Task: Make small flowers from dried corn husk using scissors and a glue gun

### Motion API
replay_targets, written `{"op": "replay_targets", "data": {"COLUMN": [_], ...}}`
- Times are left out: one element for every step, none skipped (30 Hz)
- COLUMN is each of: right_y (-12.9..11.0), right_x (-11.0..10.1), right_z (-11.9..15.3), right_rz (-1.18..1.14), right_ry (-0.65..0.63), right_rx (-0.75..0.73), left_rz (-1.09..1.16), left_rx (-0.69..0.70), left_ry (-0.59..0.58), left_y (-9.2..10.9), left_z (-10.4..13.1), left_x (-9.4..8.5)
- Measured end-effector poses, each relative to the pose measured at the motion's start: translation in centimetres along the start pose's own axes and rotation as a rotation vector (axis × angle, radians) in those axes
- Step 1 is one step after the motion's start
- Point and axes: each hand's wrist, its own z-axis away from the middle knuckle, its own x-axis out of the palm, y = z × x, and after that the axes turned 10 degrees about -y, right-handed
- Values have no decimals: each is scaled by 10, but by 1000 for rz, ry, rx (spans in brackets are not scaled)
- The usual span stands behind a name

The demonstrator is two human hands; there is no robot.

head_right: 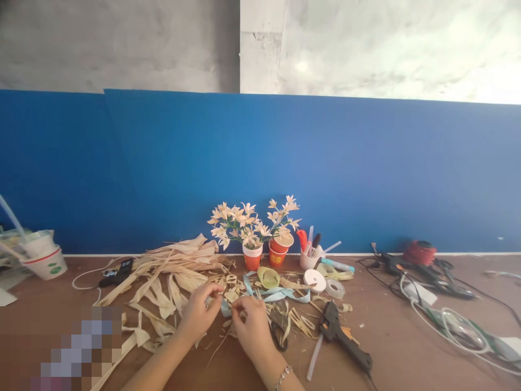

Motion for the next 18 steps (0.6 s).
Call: {"op": "replay_targets", "data": {"right_y": [1,1,1,0,-2,-3,-5,-7,-8,-9,-10,-10,-10,-9,-9,-9,-9,-8], "right_x": [-1,-2,-3,-4,-5,-6,-7,-7,-7,-7,-7,-7,-7,-7,-7,-7,-8,-8], "right_z": [0,1,1,2,2,3,3,4,4,4,4,4,4,4,4,4,4,4], "right_rz": [16,38,65,97,133,169,203,233,256,271,277,276,271,265,260,258,258,260], "right_ry": [24,40,47,51,56,63,69,73,77,82,87,93,98,102,105,108,111,114], "right_rx": [6,2,-12,-32,-55,-77,-95,-108,-116,-121,-123,-121,-119,-117,-118,-122,-128,-135], "left_rz": [-13,-22,-26,-24,-20,-14,-8,-1,9,23,42,67,94,118,132,136,131,122], "left_rx": [65,118,157,186,204,213,217,214,206,194,181,167,154,140,126,111,98,89], "left_ry": [-7,-23,-39,-54,-62,-66,-66,-63,-57,-50,-44,-38,-35,-32,-30,-31,-34,-38], "left_y": [3,6,9,12,14,16,16,16,15,13,11,9,8,6,5,4,4,4], "left_z": [1,2,3,4,4,5,5,4,4,3,3,2,1,1,0,0,0,1], "left_x": [-1,-2,-2,-2,-2,-1,1,2,4,6,7,9,10,11,12,12,12,12]}}
